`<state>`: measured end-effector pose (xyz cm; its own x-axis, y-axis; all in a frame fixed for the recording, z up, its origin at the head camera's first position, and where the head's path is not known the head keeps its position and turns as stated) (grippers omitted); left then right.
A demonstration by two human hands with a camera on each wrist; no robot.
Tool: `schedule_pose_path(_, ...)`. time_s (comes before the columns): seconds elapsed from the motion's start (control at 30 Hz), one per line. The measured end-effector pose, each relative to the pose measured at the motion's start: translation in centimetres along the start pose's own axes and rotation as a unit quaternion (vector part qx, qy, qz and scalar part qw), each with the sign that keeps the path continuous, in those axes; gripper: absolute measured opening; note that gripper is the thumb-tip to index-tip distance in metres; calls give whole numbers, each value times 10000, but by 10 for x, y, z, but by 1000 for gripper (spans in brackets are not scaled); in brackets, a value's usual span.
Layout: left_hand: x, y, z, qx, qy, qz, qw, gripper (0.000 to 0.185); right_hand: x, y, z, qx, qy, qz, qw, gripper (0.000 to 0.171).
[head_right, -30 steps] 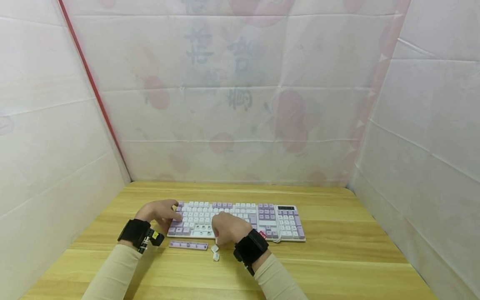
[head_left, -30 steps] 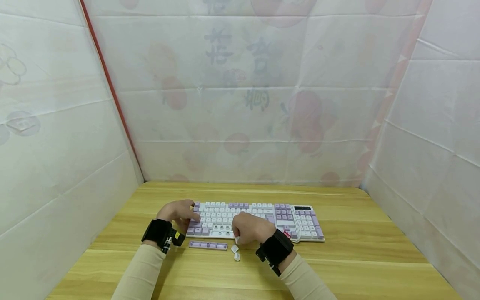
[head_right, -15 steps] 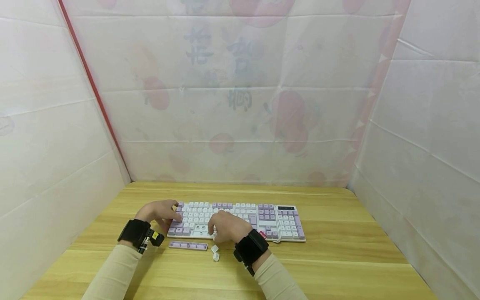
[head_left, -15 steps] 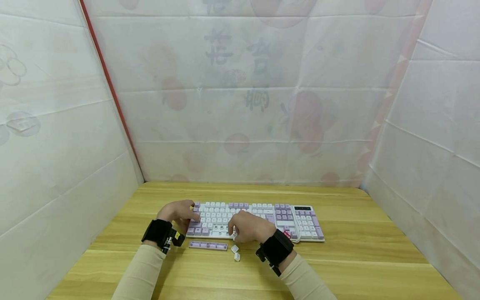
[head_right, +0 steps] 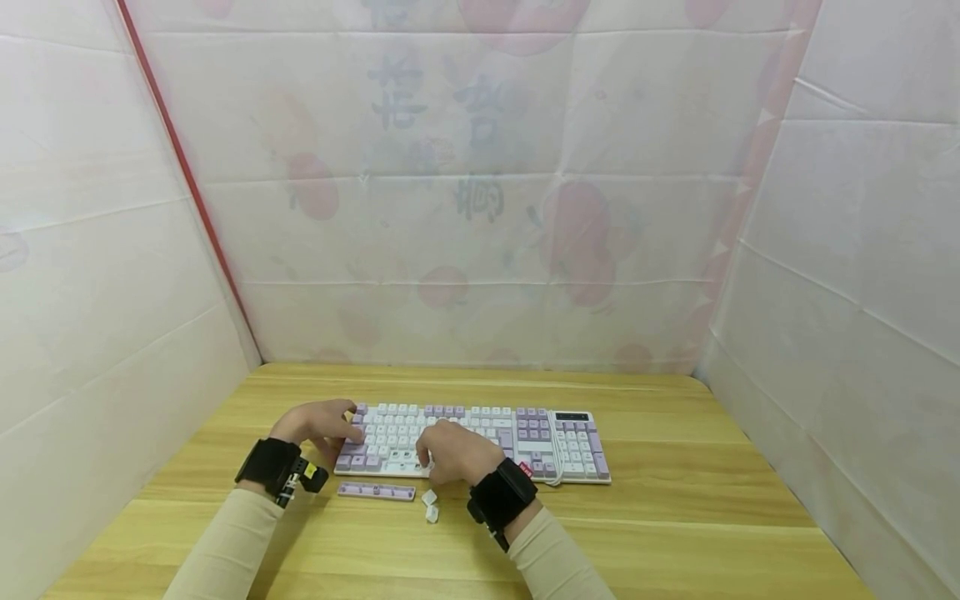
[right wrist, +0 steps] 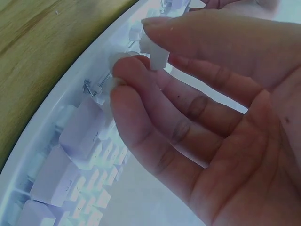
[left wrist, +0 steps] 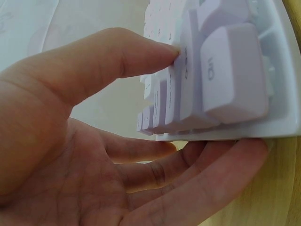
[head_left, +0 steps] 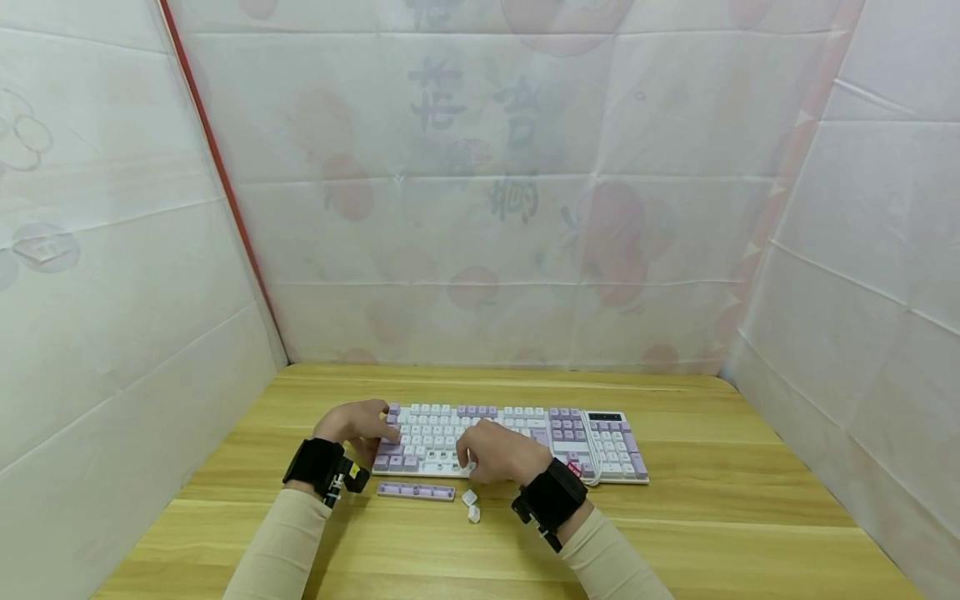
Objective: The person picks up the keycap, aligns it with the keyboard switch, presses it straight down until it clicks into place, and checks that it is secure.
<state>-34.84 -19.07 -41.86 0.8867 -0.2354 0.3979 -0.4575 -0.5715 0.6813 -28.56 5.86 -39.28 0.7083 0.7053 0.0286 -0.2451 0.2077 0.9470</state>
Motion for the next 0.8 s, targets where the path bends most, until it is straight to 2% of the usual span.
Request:
schedule_pose_path(0.43,1,-1,0,83,-33,-35,10000,71,-1,2,0,51,375,-339,9987,20)
schedule_pose_path(0.8,1,-1,1,58,-47,-37,10000,76,-4,1,-2,50,292,-389,9988,21)
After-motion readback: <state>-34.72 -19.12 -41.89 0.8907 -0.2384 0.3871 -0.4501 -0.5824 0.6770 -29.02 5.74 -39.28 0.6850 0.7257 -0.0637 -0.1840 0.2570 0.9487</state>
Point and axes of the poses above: each hand's wrist, its own x-axis away from the middle knuckle, its own y-axis out of the back of the hand, z = x × y, the point moved 2 cm from there along -x, towards the middle knuckle, and after that the axes turned 6 degrees about -x, right-handed, at the moved point
